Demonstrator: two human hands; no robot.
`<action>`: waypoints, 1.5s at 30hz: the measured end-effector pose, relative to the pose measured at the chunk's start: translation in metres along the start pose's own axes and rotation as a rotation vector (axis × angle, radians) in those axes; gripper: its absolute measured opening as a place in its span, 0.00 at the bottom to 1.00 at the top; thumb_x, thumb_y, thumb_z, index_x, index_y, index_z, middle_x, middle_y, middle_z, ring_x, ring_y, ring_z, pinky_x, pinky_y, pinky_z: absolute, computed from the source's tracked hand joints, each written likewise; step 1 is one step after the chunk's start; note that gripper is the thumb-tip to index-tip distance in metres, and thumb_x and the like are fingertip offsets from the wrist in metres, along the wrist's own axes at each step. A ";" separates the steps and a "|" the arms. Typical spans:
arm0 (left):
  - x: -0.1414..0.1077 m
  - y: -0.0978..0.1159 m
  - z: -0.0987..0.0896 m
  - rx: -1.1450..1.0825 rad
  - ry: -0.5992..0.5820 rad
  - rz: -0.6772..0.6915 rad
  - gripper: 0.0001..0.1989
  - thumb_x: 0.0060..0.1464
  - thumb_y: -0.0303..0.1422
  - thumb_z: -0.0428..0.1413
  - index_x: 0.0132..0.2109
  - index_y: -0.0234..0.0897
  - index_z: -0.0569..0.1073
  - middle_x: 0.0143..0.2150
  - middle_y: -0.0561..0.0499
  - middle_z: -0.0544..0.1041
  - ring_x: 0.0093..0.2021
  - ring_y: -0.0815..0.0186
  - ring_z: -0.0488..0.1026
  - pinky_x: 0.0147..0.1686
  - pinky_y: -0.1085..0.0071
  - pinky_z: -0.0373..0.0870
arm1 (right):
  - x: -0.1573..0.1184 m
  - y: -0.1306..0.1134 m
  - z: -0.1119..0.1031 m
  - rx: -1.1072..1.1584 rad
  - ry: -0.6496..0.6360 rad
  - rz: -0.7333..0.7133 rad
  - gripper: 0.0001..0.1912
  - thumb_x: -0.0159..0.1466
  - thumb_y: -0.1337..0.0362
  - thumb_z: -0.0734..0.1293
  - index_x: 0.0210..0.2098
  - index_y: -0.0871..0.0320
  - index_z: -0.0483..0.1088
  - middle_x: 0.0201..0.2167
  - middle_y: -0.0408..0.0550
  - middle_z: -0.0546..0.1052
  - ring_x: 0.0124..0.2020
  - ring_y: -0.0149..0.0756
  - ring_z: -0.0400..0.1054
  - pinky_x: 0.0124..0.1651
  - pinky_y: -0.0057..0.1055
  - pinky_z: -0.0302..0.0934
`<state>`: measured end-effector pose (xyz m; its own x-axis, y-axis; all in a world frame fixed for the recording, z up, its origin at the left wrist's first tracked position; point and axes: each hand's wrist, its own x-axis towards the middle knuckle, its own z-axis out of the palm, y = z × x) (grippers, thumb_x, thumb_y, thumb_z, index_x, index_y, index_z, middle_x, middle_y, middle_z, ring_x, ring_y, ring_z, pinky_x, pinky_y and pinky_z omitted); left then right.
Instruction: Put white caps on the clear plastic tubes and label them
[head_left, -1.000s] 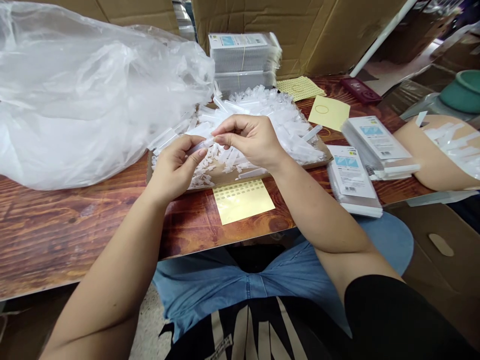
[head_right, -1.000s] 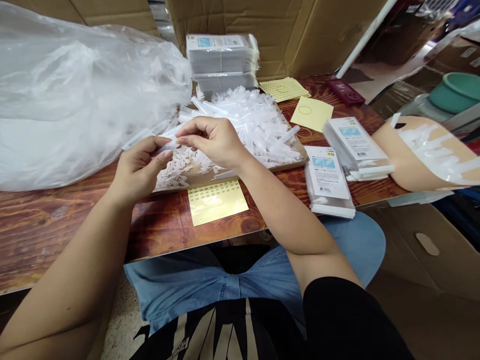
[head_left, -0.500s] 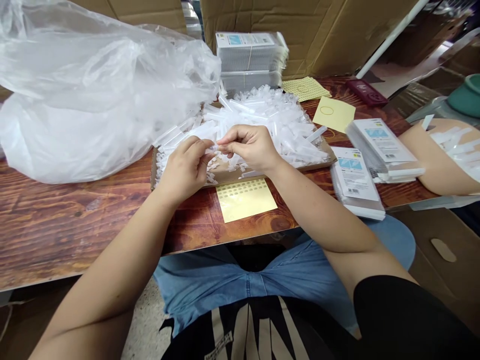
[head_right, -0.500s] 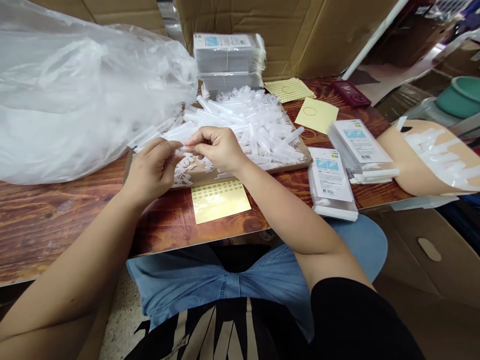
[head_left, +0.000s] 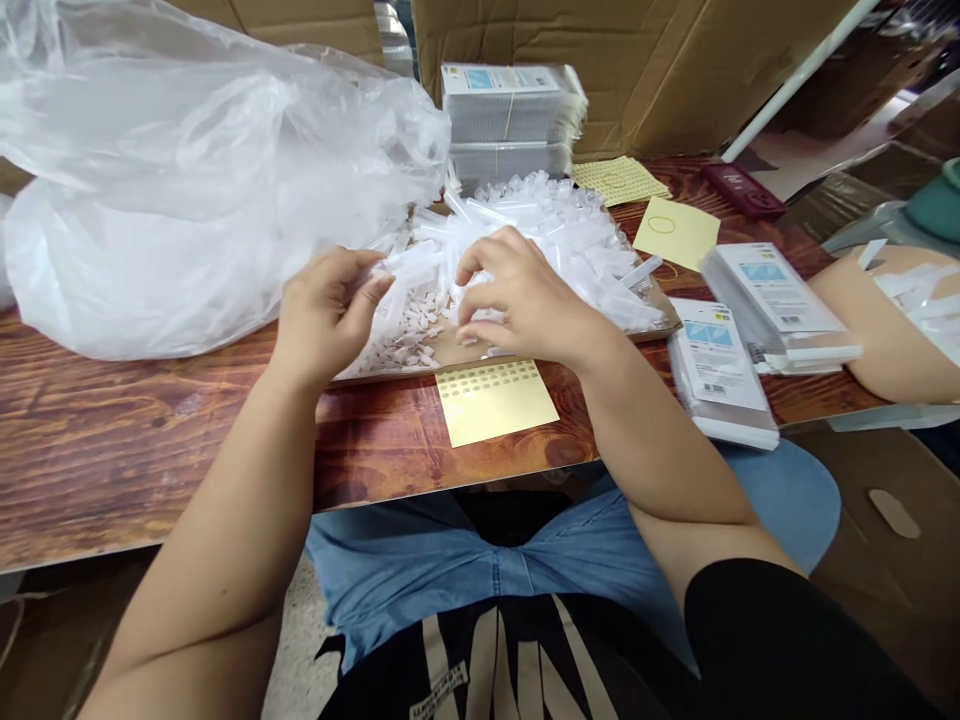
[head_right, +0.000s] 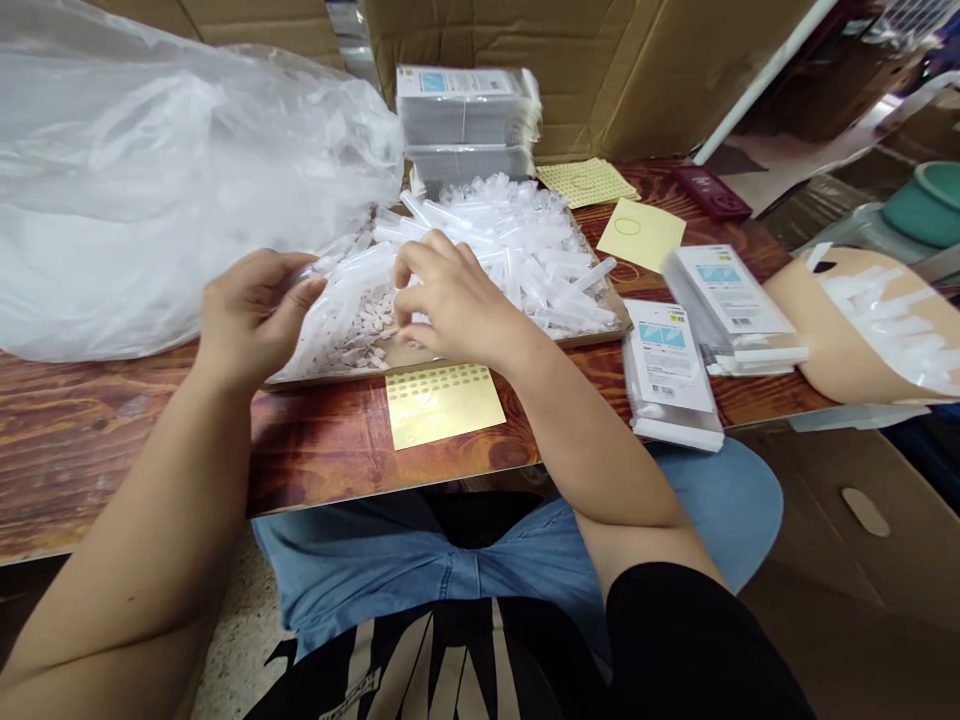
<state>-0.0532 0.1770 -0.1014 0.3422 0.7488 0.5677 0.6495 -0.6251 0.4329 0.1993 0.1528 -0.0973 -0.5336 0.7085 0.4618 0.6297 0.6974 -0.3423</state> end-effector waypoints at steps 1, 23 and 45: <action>0.000 0.000 -0.004 0.001 0.017 -0.016 0.14 0.66 0.45 0.54 0.49 0.45 0.77 0.41 0.48 0.78 0.42 0.59 0.74 0.43 0.60 0.69 | -0.002 0.000 0.000 -0.057 -0.070 -0.015 0.06 0.64 0.64 0.72 0.30 0.57 0.75 0.50 0.53 0.73 0.58 0.54 0.63 0.61 0.57 0.60; -0.001 0.000 0.001 -0.205 0.021 -0.252 0.20 0.63 0.51 0.57 0.48 0.41 0.62 0.37 0.54 0.75 0.40 0.64 0.73 0.39 0.61 0.68 | 0.002 -0.008 0.022 -0.288 -0.160 -0.091 0.11 0.71 0.74 0.59 0.40 0.58 0.72 0.38 0.49 0.73 0.50 0.45 0.62 0.56 0.47 0.49; -0.001 0.021 0.012 -0.617 -0.241 -0.236 0.23 0.48 0.52 0.67 0.37 0.39 0.70 0.37 0.48 0.77 0.38 0.61 0.75 0.37 0.63 0.72 | 0.006 -0.001 0.020 0.349 0.249 0.111 0.07 0.64 0.61 0.71 0.41 0.55 0.78 0.41 0.47 0.77 0.41 0.37 0.70 0.47 0.38 0.68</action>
<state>-0.0318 0.1658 -0.1015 0.4267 0.8634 0.2693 0.2457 -0.3972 0.8842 0.1845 0.1582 -0.1104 -0.2943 0.7631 0.5754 0.4241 0.6438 -0.6370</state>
